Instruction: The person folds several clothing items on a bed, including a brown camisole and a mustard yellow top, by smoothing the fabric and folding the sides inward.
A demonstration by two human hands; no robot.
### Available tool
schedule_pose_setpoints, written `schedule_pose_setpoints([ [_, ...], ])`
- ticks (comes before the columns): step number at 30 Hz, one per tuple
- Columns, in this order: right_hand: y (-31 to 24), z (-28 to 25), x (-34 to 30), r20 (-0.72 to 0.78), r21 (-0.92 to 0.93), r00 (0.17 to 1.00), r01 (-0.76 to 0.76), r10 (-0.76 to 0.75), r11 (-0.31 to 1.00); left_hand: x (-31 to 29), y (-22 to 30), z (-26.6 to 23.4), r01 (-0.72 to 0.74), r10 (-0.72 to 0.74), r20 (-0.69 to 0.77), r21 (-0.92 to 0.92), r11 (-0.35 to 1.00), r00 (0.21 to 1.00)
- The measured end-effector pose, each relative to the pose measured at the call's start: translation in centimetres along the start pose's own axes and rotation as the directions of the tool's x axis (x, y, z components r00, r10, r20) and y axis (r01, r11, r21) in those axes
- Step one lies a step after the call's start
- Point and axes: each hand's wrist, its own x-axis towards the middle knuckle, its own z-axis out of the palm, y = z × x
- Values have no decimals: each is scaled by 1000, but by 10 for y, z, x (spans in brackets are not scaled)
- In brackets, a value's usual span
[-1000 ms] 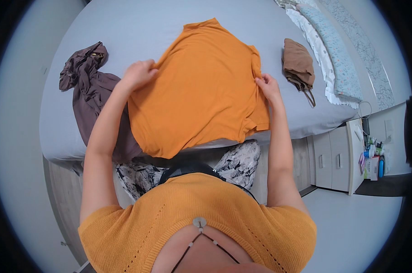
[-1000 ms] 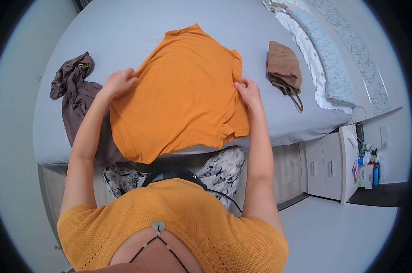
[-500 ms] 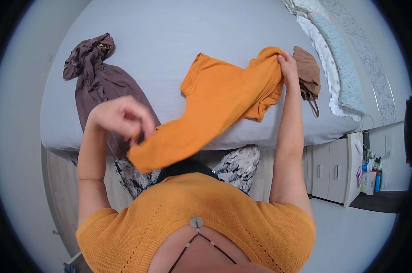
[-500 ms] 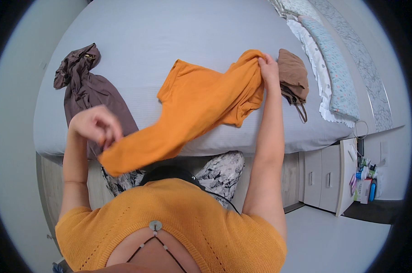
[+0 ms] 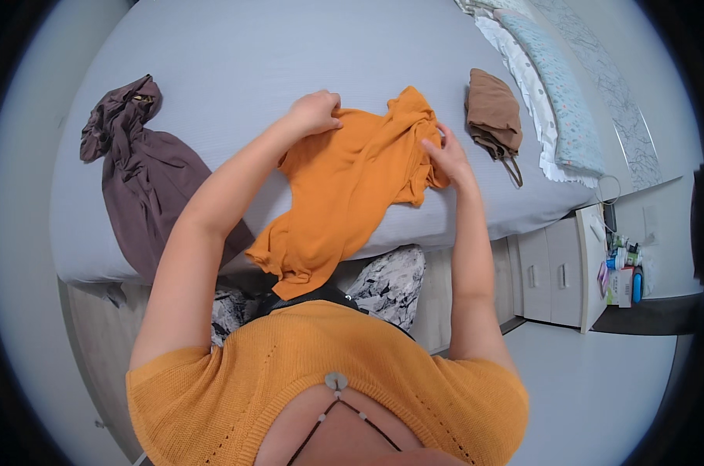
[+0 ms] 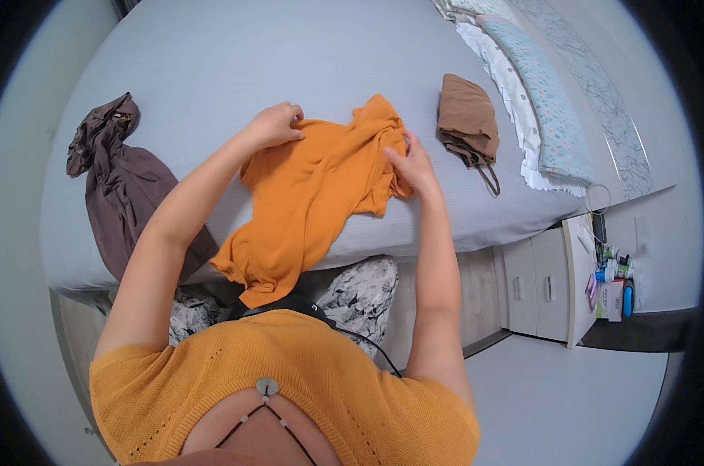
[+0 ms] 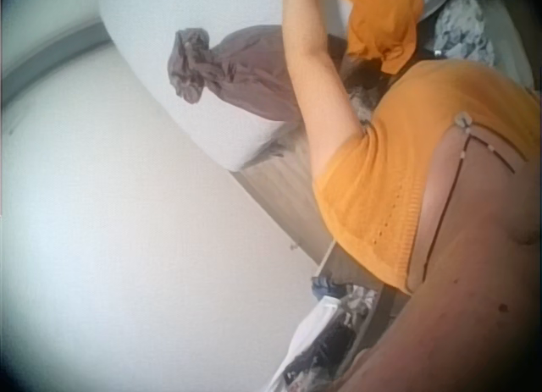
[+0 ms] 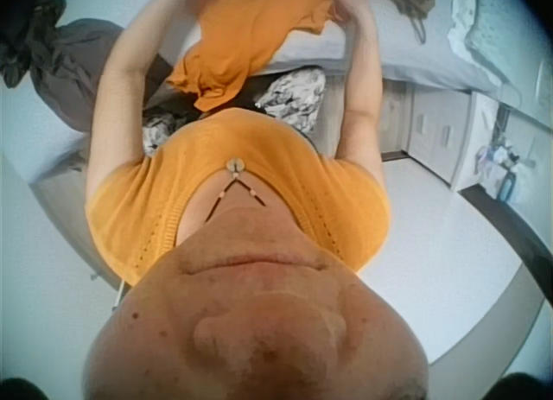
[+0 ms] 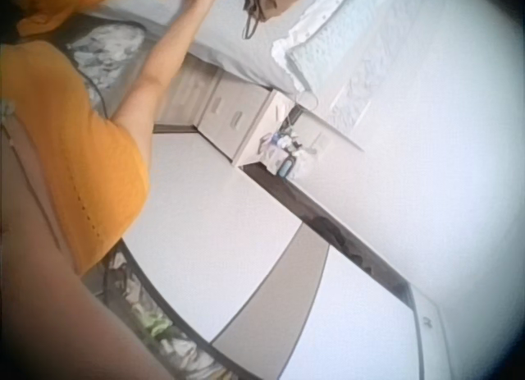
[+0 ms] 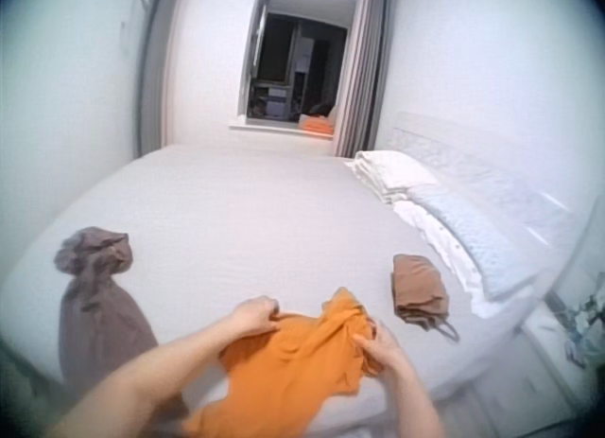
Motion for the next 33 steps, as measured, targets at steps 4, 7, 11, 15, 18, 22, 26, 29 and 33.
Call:
schedule_pose_setpoints([
  [4, -25, -11, 6, 122, -38, 912, 399, -392, 916, 1, -29, -32, 105, -83, 91, -278, 955, 992],
  [7, -63, -54, 38, 296, 56, 919, 254, -259, 966, -5, -65, -87, 230, -259, 1, -461, 857, 966],
  [11, -105, -53, 116, 246, 15, 919, 313, -307, 950, -1, -140, -142, 227, -408, -202, -581, 782, 890],
  [15, -138, -30, 209, -97, -403, 787, 529, -609, 747, 22, -231, -174, 5, -444, -465, -686, 727, 765],
  [18, -124, 15, 239, -225, -622, 669, 461, -708, 633, 36, -260, -154, 30, -326, -689, -404, 914, 648],
  [22, -91, 73, 214, -35, -650, 759, 477, -650, 592, 13, -246, -68, 177, 187, -796, 345, 922, 576],
  [26, -23, 95, 140, -36, -391, 772, 574, -635, 720, -44, -155, -31, -79, -30, -417, -242, 967, 908],
  [29, -25, 100, 70, -79, -334, 818, 517, -570, 788, -86, -95, -26, -160, 51, -329, -313, 936, 943],
  [33, -42, 102, -1, 11, -170, 907, 417, -421, 893, -122, -30, -12, -353, 282, -304, -211, 912, 910],
])
